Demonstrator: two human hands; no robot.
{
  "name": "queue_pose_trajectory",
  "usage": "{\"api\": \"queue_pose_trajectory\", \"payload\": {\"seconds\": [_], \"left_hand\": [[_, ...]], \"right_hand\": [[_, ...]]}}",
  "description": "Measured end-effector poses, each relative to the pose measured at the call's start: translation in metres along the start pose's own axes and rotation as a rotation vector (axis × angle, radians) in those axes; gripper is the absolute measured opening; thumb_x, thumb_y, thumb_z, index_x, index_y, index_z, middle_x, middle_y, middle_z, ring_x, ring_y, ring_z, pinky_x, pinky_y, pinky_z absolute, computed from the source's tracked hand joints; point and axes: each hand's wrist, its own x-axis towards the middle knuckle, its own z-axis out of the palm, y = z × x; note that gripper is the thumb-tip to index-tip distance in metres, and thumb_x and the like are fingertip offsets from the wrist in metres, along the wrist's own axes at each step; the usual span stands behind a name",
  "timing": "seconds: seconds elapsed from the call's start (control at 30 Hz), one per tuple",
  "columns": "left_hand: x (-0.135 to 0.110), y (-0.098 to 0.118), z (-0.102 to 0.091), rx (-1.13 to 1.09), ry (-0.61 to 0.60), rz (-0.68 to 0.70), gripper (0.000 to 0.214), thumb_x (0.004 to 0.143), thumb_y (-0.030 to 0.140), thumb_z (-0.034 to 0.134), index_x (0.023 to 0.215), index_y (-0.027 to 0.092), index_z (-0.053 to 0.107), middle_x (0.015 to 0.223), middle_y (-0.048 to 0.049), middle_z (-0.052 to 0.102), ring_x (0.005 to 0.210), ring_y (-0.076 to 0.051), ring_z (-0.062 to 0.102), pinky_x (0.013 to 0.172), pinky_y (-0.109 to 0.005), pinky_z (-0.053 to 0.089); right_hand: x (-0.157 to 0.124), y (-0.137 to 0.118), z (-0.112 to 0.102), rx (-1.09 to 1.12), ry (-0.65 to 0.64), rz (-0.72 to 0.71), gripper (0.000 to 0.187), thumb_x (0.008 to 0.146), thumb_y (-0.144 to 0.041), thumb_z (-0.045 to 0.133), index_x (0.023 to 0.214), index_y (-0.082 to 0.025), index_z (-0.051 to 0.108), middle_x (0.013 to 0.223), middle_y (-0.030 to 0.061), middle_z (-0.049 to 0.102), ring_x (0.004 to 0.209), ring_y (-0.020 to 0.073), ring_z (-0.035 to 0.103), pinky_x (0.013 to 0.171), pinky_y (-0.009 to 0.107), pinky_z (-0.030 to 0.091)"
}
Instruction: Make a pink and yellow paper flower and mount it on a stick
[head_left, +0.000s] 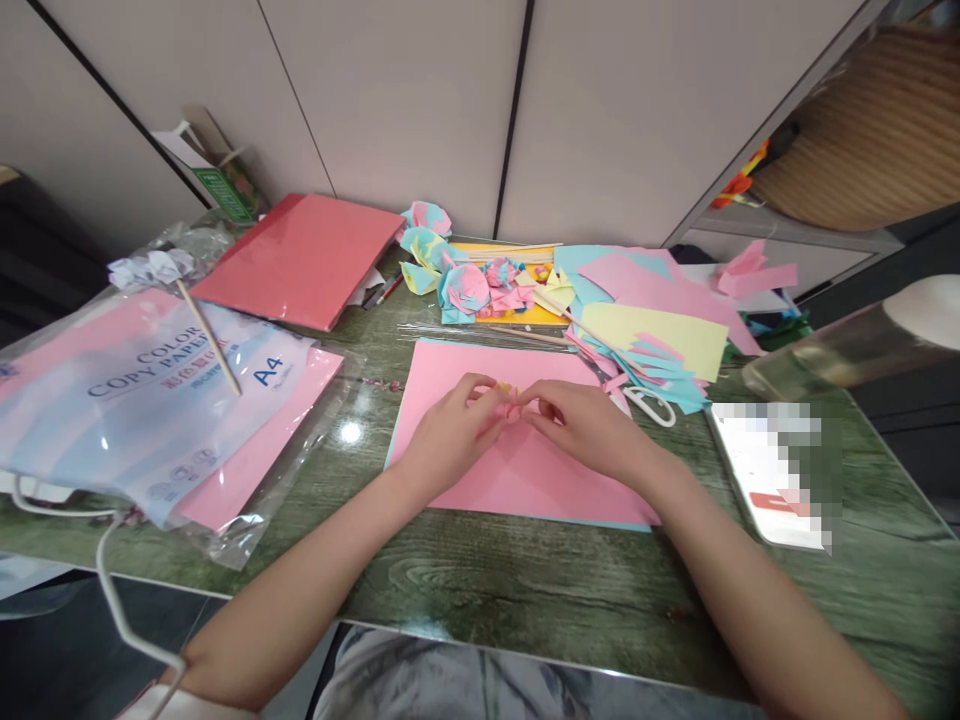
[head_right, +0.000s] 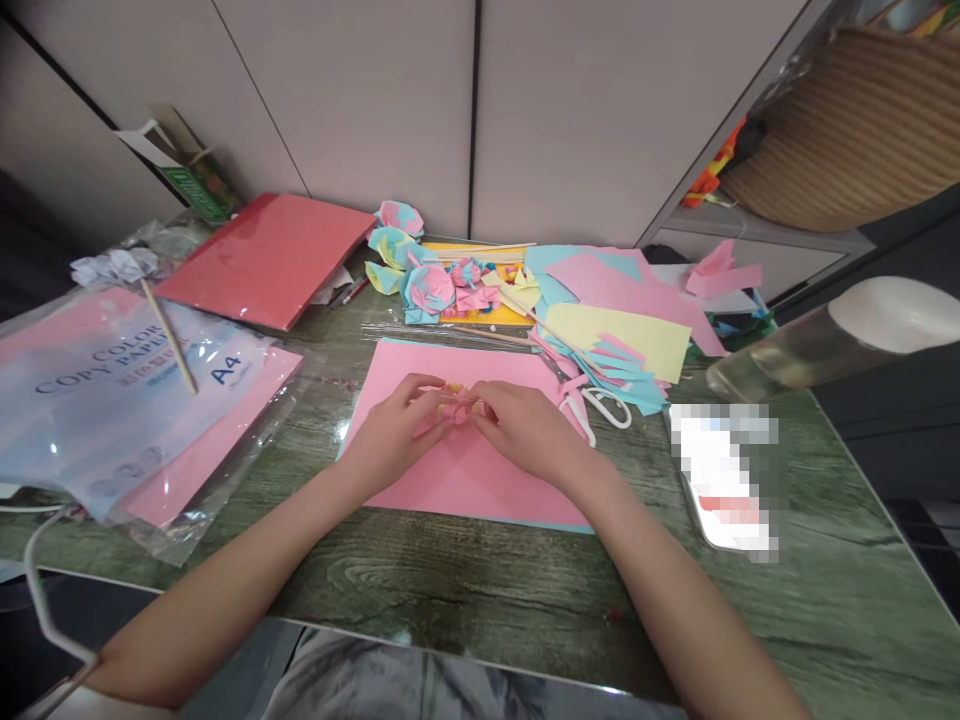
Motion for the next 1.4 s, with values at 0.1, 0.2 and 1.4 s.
{"api": "queue_pose_trajectory", "payload": {"seconds": [0.1,0.2,1.4], "left_hand": [[0.000,0.000,-0.001,0.007,-0.008,-0.013,0.025,0.082,0.028,0.045,0.106,0.025,0.048,0.114,-0.0061,0.046,0.086,-0.016,0.056,0.070,-0.032,0.050],[0.000,0.000,-0.001,0.023,-0.018,-0.025,0.024,0.081,0.028,0.046,0.105,0.024,0.048,0.114,-0.0057,0.046,0.086,-0.015,0.056,0.070,-0.032,0.050],[0.004,-0.002,0.000,-0.088,0.167,-0.024,0.019,0.075,0.019,0.053,0.094,0.020,0.052,0.102,-0.0050,0.052,0.096,-0.016,0.052,0.081,-0.032,0.046]], "right_hand": [[0.000,0.001,-0.001,-0.007,-0.006,-0.012,0.019,0.082,-0.019,0.041,0.092,-0.021,0.057,0.072,-0.0006,0.059,0.063,0.0113,0.051,0.058,0.022,0.034],[-0.001,0.003,-0.002,-0.022,-0.021,-0.018,0.018,0.082,-0.019,0.042,0.090,-0.020,0.057,0.070,-0.0004,0.058,0.062,0.0114,0.049,0.056,0.022,0.032],[-0.003,0.001,-0.006,-0.054,-0.010,0.045,0.026,0.087,-0.020,0.033,0.104,-0.026,0.052,0.095,-0.0008,0.066,0.083,0.0170,0.061,0.071,0.027,0.040]]}}
